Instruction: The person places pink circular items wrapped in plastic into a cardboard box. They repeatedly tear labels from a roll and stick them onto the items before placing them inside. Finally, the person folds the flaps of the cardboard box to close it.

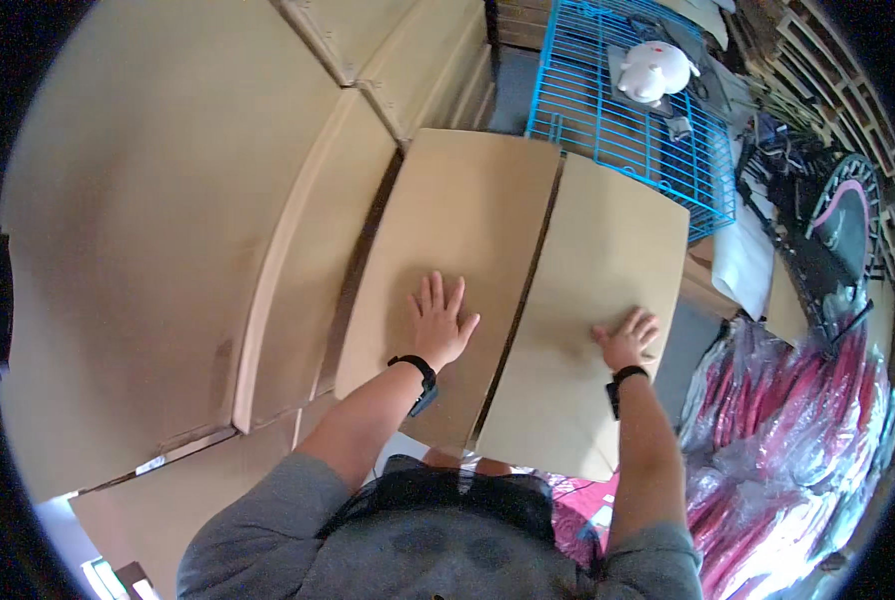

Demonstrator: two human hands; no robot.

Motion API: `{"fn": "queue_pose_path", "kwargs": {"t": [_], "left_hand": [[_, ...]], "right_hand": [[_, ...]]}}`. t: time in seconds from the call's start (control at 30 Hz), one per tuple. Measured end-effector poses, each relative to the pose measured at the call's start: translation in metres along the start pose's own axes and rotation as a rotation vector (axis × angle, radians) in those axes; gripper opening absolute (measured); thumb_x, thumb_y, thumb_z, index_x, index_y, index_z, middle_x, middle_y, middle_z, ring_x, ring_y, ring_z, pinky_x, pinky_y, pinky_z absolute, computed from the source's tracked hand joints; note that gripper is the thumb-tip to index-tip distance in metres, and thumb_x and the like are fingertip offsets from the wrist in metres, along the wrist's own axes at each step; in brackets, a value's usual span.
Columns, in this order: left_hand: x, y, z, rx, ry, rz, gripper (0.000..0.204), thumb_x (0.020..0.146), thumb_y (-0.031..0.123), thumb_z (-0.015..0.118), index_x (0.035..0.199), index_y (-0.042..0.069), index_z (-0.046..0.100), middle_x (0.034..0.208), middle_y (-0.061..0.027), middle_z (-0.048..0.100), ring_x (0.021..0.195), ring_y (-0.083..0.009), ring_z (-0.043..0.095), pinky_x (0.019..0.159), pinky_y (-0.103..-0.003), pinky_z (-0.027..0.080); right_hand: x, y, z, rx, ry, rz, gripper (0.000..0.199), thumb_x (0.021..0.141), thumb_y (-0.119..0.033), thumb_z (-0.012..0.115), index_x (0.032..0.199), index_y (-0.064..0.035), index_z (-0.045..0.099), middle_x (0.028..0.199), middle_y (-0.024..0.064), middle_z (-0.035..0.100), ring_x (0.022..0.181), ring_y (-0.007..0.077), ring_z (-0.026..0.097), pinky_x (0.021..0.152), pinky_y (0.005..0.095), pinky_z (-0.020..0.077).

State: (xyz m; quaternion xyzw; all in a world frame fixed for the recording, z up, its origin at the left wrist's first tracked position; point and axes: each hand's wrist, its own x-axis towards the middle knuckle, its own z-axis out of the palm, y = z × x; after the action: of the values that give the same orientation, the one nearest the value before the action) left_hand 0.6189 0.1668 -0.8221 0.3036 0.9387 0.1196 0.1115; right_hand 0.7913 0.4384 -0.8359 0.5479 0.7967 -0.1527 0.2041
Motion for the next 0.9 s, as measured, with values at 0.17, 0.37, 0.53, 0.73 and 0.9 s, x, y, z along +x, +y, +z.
{"fn": "queue_pose_path", "kwargs": {"t": [0.17,0.37,0.53,0.73,0.9], "left_hand": [[0.004,0.003,0.022,0.107,-0.032,-0.06,0.066,0.082,0.048,0.044,0.136,0.016,0.024,0.141,-0.0216,0.009,0.131,-0.0372,0.005,0.1,-0.058,0.003],[0.014,0.007,0.023,0.145,-0.061,-0.048,0.068,0.08,0.047,0.046,0.136,0.016,0.023,0.14,-0.0235,0.01,0.13,-0.04,0.005,0.099,-0.061,0.003],[0.019,0.001,0.029,0.124,-0.082,-0.047,0.068,0.078,0.048,0.048,0.134,0.015,0.028,0.139,-0.0242,0.012,0.129,-0.0407,0.005,0.099,-0.061,0.004],[0.018,0.001,0.036,0.099,-0.123,-0.052,0.066,0.079,0.051,0.046,0.132,0.015,0.032,0.139,-0.0251,0.013,0.129,-0.0421,0.006,0.098,-0.061,0.004],[0.018,-0.005,0.041,0.091,-0.137,-0.057,0.066,0.079,0.051,0.045,0.132,0.015,0.031,0.138,-0.0267,0.012,0.128,-0.0429,0.005,0.098,-0.061,0.001]], "right_hand": [[-0.034,-0.034,0.045,0.023,0.143,-0.126,0.064,0.088,-0.036,0.037,0.139,-0.0154,0.005,0.143,0.0143,-0.003,0.131,0.0381,-0.001,0.09,0.0704,0.013],[-0.077,-0.125,0.043,-0.12,0.112,-0.517,0.066,0.085,-0.043,0.039,0.137,-0.01,0.016,0.143,0.0163,0.005,0.132,0.035,-0.001,0.096,0.0653,-0.0004],[-0.074,-0.128,0.041,-0.118,0.036,-0.507,0.074,0.083,-0.052,0.038,0.137,-0.0076,0.016,0.143,0.019,0.002,0.131,0.0372,-0.004,0.095,0.0652,-0.0047],[-0.07,-0.126,0.049,-0.177,-0.003,-0.48,0.086,0.077,-0.062,0.04,0.137,-0.0068,0.015,0.142,0.0204,0.003,0.131,0.0389,-0.003,0.094,0.0666,-0.0047],[-0.069,-0.124,0.062,-0.186,0.038,-0.502,0.087,0.076,-0.064,0.039,0.136,-0.0053,0.017,0.141,0.0229,0.004,0.13,0.0404,-0.004,0.093,0.0671,-0.0055]]}}
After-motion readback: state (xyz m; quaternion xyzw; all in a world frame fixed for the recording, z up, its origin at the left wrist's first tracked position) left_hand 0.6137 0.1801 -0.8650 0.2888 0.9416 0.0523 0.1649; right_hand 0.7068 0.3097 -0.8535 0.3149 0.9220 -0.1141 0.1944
